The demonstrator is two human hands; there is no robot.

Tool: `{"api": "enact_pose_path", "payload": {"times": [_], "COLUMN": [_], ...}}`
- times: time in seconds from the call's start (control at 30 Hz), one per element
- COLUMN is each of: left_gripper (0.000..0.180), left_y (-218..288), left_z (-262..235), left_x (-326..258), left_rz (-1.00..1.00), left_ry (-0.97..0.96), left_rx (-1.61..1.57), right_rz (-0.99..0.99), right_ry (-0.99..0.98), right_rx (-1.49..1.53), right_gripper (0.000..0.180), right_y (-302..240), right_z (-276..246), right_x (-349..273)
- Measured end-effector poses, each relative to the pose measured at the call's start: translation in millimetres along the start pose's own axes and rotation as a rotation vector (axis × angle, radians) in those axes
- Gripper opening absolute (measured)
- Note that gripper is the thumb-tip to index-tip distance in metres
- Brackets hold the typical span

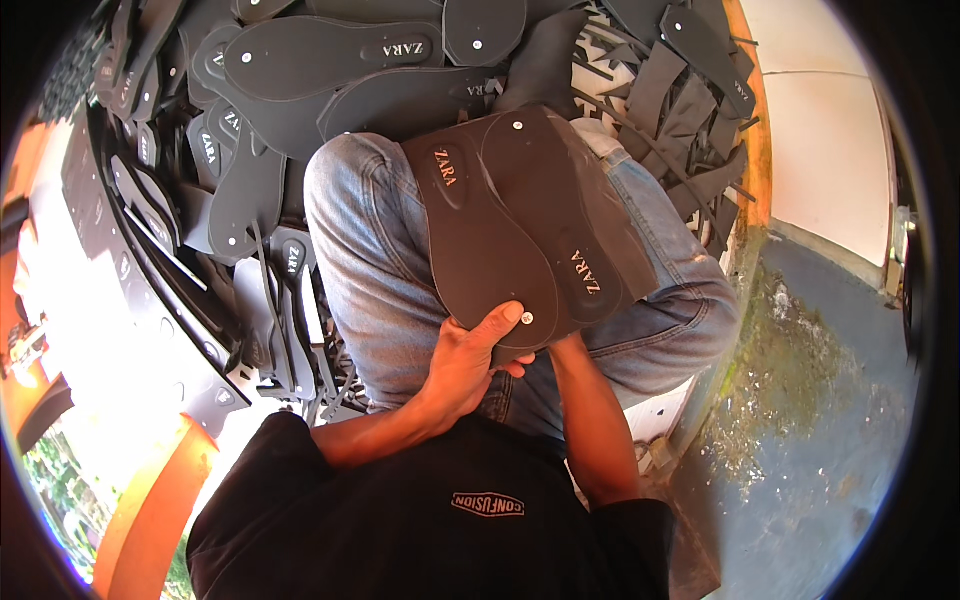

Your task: The person cuts multiple insoles from a large sheet of material using a knife, handling the insoles one by one after they are separated.

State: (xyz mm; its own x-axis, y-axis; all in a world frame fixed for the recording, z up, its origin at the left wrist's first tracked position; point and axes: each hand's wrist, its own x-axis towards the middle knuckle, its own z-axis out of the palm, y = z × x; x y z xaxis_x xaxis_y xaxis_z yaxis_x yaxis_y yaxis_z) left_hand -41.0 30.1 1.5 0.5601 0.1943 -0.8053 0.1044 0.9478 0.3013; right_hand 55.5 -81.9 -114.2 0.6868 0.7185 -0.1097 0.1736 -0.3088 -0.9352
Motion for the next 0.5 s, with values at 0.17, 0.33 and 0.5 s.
{"api": "enact_pose_path", "payload": {"times": [0.17,0.33,0.5], "left_gripper": [0.023,0.024,0.023], "left_y": [-2,-7,-11], "left_z": [10,18,29], "left_x": [0,1,0], "left_rz": [-0.018,-0.017,-0.021], "left_ry": [0.007,-0.025,-0.04], "left_rx": [-0.002,-0.015,-0.043], "right_rz": [0.005,0.02,0.034], "right_ry": [0.012,0.02,0.026], "right_rx": [0.012,0.02,0.036], "right_gripper": [0.038,0.036,0.036], "right_y": [-8,-14,-17], "right_z": [2,-1,-3], "right_x": [12,19,20]}}
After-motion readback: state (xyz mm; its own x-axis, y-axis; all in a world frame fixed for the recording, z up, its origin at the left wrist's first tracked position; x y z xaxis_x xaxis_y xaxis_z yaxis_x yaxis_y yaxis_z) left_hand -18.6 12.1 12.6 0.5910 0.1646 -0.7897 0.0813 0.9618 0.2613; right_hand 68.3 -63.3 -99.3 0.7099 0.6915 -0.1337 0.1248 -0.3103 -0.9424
